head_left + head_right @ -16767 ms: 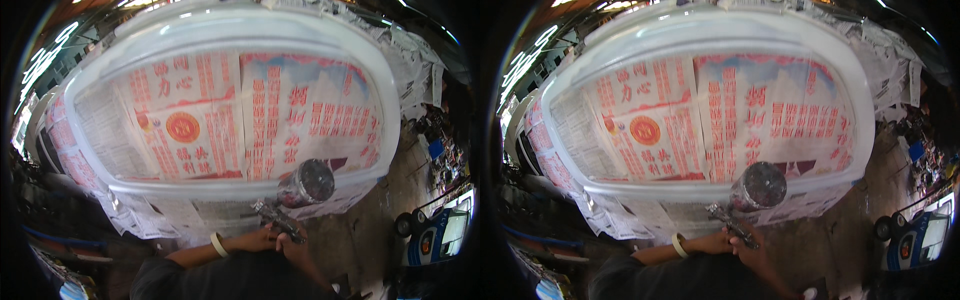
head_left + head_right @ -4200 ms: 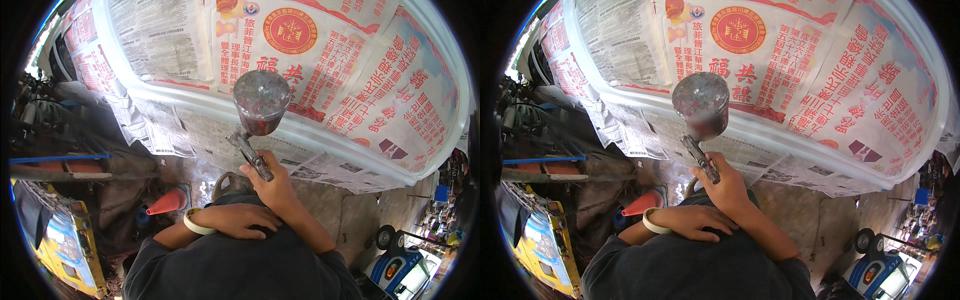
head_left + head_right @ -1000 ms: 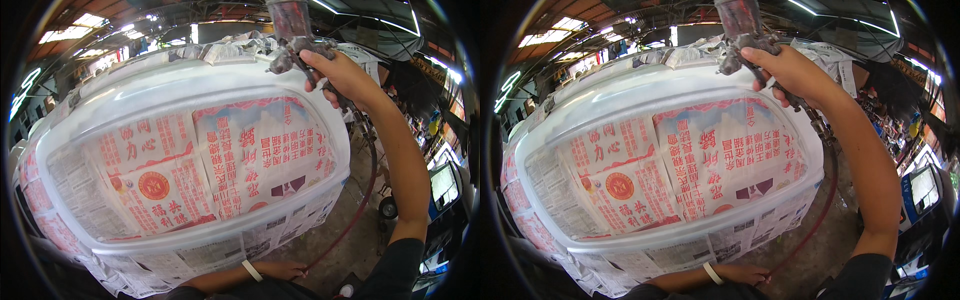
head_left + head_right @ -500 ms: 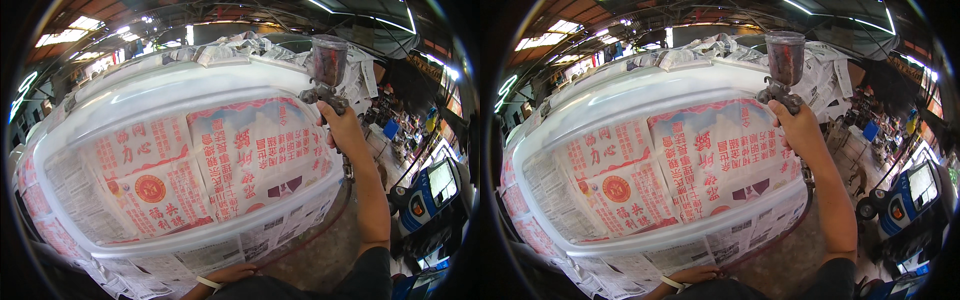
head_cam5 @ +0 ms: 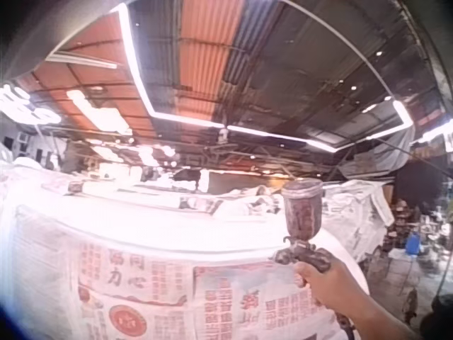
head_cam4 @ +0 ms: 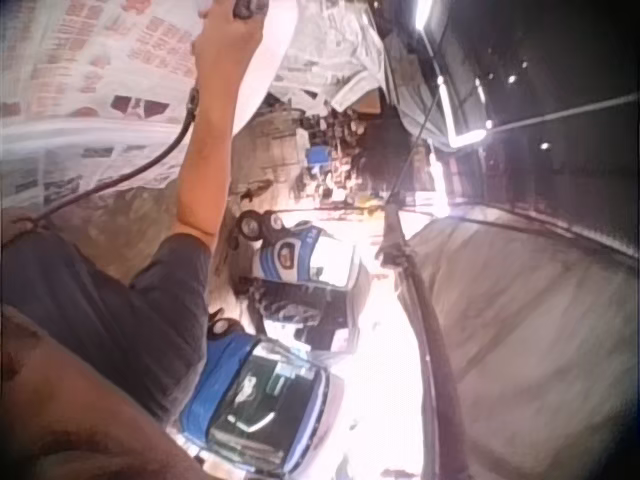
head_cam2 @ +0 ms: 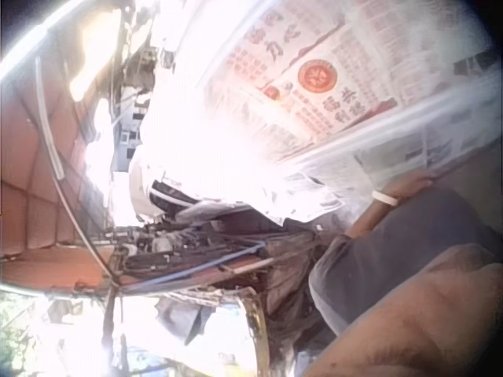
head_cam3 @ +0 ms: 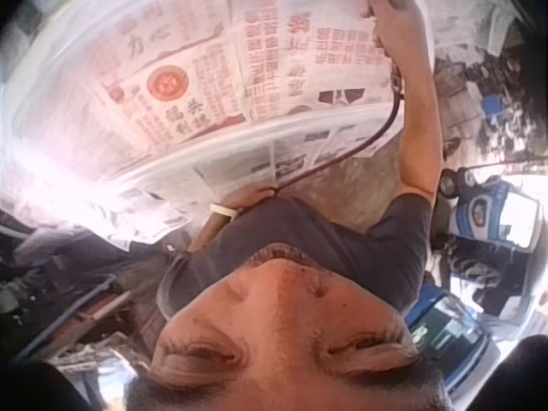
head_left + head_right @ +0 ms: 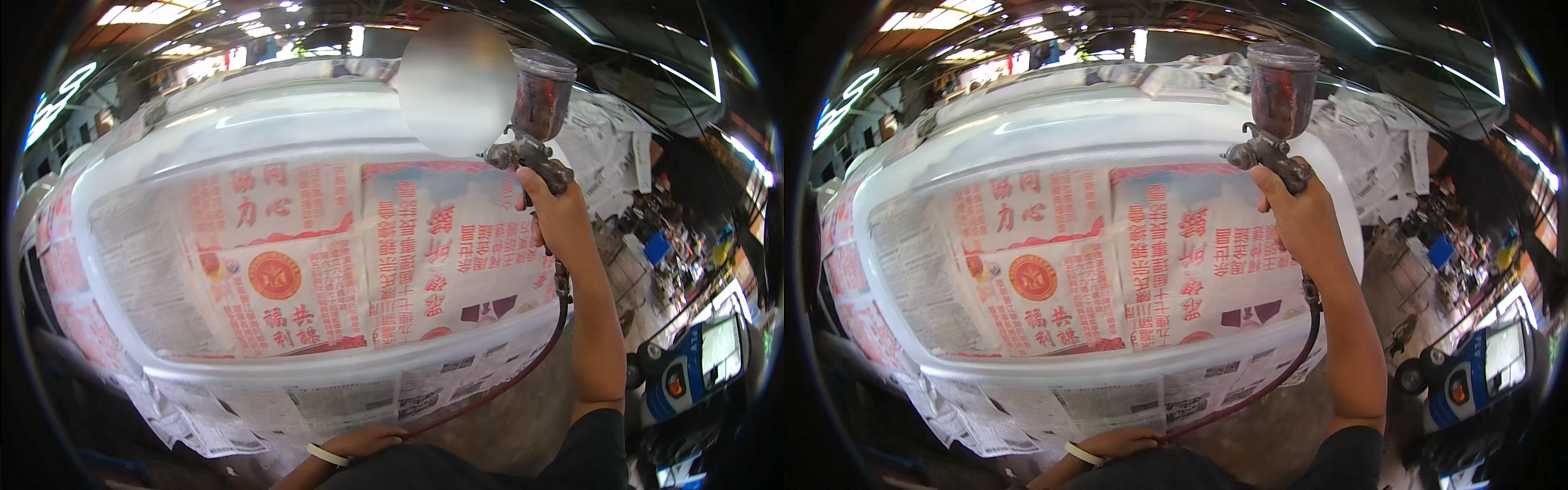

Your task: The person spray paints the white body panel of a vehicle using a spray gun, covering the surface in broad strokes while the surrounding areas are masked with newspaper.

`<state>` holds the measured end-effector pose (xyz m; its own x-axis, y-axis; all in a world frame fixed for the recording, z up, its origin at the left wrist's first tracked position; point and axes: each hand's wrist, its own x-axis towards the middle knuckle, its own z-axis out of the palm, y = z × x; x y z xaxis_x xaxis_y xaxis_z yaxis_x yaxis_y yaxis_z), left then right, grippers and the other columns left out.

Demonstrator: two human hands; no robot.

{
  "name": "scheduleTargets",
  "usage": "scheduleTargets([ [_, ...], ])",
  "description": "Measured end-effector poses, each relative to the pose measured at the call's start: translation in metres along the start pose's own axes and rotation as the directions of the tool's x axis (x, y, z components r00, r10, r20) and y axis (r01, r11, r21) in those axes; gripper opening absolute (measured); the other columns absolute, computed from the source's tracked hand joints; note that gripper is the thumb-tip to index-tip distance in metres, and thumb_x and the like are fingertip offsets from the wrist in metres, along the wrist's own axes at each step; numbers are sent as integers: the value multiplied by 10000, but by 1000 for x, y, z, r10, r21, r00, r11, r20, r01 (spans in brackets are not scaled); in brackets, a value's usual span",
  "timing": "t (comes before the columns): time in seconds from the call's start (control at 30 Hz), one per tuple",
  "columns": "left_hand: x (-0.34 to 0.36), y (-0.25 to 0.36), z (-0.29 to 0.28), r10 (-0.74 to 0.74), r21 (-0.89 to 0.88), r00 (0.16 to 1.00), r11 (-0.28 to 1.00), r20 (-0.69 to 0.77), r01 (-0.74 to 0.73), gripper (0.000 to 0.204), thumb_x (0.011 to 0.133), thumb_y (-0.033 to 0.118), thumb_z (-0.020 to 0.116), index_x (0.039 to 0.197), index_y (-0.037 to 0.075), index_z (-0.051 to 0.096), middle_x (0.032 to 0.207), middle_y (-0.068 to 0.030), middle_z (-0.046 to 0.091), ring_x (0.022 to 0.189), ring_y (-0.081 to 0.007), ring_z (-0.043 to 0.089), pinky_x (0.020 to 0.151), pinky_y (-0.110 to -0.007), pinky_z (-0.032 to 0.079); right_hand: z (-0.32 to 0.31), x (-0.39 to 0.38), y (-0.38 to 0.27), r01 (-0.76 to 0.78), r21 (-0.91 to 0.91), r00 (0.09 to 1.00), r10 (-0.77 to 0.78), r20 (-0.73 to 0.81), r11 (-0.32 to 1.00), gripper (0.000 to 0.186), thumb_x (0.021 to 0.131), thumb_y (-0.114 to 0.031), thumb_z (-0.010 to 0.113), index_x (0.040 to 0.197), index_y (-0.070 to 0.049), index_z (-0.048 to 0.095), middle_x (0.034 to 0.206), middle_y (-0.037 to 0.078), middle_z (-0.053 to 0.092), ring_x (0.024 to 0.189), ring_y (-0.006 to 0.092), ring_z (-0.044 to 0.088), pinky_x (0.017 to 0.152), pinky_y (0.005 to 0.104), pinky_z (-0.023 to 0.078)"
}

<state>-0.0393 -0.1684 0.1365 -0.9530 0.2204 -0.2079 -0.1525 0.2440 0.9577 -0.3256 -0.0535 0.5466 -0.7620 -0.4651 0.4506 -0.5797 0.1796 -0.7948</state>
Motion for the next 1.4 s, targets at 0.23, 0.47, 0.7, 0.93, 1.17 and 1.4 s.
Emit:
scheduleTargets([
  [0.23,-18,-27,7,21,-38,993,999,-116,-25,383,1071,241,527,1369,14,603,1324,-155,666,1250,-271,602,1093,-365,432,45,-13,-40,96,81,982,-107,157,992,388,981,-418,699,1002,-41,608,716,16,596,440,78,470,419,264,402],
  [0.47,-28,-28,12,56,-61,975,996,-217,-71,379,1066,239,542,1352,1,612,1305,-181,667,1240,-287,607,1075,-371,445,91,-25,-67,189,92,940,-207,273,978,408,966,-426,720,1037,-37,621,735,6,601,532,63,516,465,252,431],
  [0.7,-41,-43,17,34,-47,966,998,-255,-47,358,1054,216,550,1318,-14,623,1255,-177,679,1192,-290,617,1047,-379,455,103,-51,-77,136,134,932,-173,318,982,379,963,-372,719,1130,-42,639,702,4,595,570,74,551,507,277,473],
  [0.93,-53,-59,16,-15,-112,971,994,-239,-12,332,1041,198,547,1290,-3,634,1237,-181,684,1173,-294,627,1030,-378,465,145,-40,-66,373,89,879,-383,283,923,396,956,-393,721,1132,-54,614,715,159,666,651,303,699,628,414,507],
  [1.17,-44,-55,10,-49,-26,983,999,-178,45,369,1046,230,550,1330,7,622,1272,-179,678,1207,-300,621,1046,-372,462,118,-33,-53,219,-39,954,-205,221,975,409,966,-420,707,1136,-61,611,719,156,666,696,307,706,635,388,500],
  [1.4,-17,-30,-7,-80,39,996,996,-40,82,407,1062,281,533,1366,22,612,1335,-192,651,1269,-313,595,1085,-374,442,54,-23,2,103,10,994,-102,-26,995,407,972,-382,722,1161,-36,622,758,59,655,597,123,571,555,312,470],
])
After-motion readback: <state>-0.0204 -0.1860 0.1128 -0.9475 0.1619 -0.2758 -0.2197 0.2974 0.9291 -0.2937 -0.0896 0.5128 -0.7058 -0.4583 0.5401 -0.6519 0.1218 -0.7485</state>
